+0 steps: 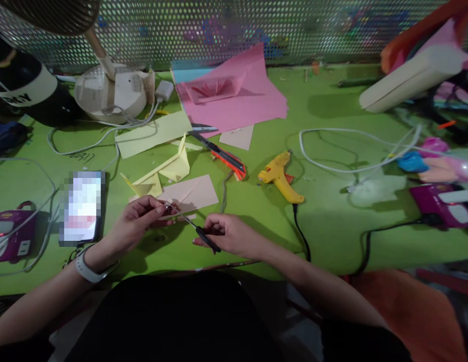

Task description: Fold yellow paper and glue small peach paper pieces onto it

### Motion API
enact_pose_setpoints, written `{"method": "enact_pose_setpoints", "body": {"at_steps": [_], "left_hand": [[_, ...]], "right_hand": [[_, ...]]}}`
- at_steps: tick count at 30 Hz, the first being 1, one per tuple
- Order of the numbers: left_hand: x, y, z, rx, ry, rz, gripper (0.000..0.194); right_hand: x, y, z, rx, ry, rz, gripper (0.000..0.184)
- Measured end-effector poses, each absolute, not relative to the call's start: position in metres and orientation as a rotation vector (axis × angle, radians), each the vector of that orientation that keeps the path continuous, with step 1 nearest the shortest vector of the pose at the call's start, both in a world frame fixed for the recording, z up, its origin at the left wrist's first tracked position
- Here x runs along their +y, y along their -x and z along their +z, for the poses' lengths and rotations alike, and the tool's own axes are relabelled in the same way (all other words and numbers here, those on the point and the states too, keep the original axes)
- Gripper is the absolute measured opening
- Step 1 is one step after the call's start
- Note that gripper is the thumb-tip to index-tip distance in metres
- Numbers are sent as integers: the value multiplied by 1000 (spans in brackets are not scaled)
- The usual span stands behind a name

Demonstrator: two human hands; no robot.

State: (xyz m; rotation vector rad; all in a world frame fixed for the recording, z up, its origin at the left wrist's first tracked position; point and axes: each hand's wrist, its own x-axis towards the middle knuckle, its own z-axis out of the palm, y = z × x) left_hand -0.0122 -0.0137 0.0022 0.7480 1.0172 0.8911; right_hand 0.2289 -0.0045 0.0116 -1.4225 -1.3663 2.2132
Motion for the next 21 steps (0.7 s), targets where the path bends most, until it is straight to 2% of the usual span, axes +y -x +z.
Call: {"method": "enact_pose_setpoints", "body": {"at_steps": [10, 21], "left_hand": [[-11, 13, 11, 1095, -713, 723, 21], [-12, 14, 8, 1061, -702, 792, 23]], "right_hand": [[1, -229, 12, -1291, 1424, 2112, 53], [3, -234, 11, -1409, 1406, 2180, 53]]}}
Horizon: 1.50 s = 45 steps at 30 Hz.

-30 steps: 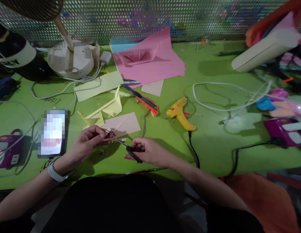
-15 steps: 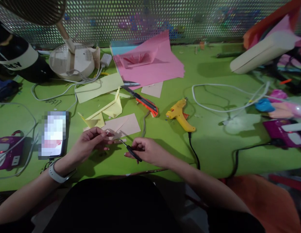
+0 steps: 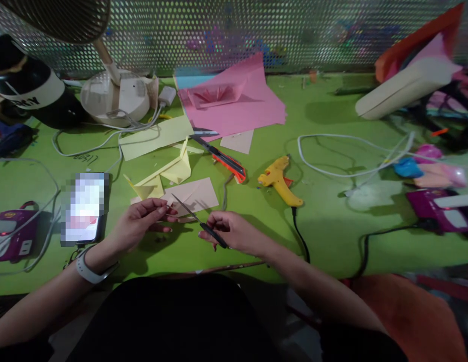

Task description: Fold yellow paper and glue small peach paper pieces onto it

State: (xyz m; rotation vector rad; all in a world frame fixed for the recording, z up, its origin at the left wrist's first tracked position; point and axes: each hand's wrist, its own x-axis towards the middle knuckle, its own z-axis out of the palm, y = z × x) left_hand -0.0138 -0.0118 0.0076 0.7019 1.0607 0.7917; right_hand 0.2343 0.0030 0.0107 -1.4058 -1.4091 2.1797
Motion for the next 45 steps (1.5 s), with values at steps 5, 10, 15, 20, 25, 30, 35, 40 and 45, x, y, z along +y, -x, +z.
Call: {"method": "enact_pose_setpoints", "body": {"at_steps": [5, 10, 15, 20, 25, 30, 35, 40, 45], "left_hand": [[-11, 14, 7, 1058, -697, 794, 23], [-11, 13, 7, 1045, -711, 777, 20], [-12, 12, 10, 1022, -719, 751, 18], [-12, 13, 9, 1027, -725, 749, 18], [-11, 14, 9, 1006, -731, 749, 18], [-11, 14, 10, 1008, -733, 740, 21], [-10, 16, 10, 990, -752, 738, 20], [-10, 16, 10, 970, -763, 746, 18], [-10, 16, 12, 974, -757, 744, 17]], "right_hand": [[2, -238, 12, -1507, 1396, 2153, 49], [0, -235, 16, -1570, 1421, 2134, 49], [-1, -233, 18, -1555, 1413, 2153, 49], [1, -232, 20, -1533, 1439, 2162, 50], [2, -233, 19, -1502, 1446, 2196, 50], [0, -235, 15, -1495, 1426, 2196, 51], [-1, -237, 12, -1513, 1388, 2203, 50], [0, -236, 13, -1507, 1378, 2227, 49], [0, -236, 13, -1464, 1383, 2243, 50]]}}
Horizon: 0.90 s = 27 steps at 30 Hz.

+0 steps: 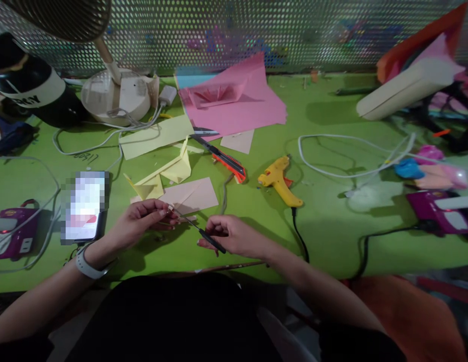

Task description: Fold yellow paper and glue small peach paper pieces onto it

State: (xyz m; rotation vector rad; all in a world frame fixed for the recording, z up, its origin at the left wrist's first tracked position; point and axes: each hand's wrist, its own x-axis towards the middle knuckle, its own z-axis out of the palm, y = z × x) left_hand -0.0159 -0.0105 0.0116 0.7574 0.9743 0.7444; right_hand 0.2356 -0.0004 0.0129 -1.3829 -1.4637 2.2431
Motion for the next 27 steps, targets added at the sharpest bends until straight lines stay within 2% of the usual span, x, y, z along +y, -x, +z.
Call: {"method": "enact_pose_setpoints", "body": {"at_steps": [15, 27], "left_hand": [[-10, 15, 8, 1010, -694, 748, 25], [-8, 14, 7, 1094, -662, 694, 19]], "right_hand": [[-2, -233, 11, -1373, 1394, 2231, 51], [-3, -232, 10, -1356, 1412, 2209, 50]]}}
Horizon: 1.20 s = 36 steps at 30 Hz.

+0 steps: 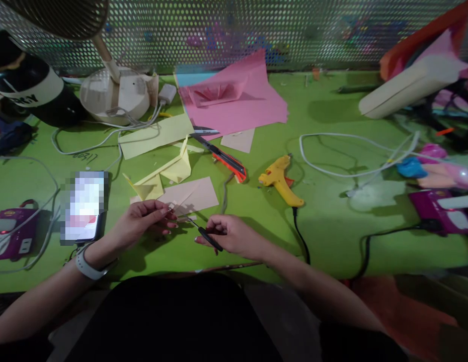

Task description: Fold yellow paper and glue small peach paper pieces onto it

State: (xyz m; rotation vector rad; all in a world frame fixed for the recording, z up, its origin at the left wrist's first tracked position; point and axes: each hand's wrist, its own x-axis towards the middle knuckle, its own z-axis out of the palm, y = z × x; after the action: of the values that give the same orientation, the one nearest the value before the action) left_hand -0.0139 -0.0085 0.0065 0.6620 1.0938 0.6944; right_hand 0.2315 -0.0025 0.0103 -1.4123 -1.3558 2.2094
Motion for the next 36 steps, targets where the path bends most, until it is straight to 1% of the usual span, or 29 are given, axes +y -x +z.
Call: {"method": "enact_pose_setpoints", "body": {"at_steps": [13, 24, 36], "left_hand": [[-7, 12, 9, 1128, -656, 681, 17], [-7, 13, 8, 1138, -665, 661, 20], [-8, 14, 10, 1125, -650, 719, 18]], "right_hand": [[-3, -231, 10, -1364, 1442, 2198, 52], [-4, -230, 9, -1358, 1468, 2172, 51], [-3, -236, 8, -1383, 1436, 2199, 52]]}}
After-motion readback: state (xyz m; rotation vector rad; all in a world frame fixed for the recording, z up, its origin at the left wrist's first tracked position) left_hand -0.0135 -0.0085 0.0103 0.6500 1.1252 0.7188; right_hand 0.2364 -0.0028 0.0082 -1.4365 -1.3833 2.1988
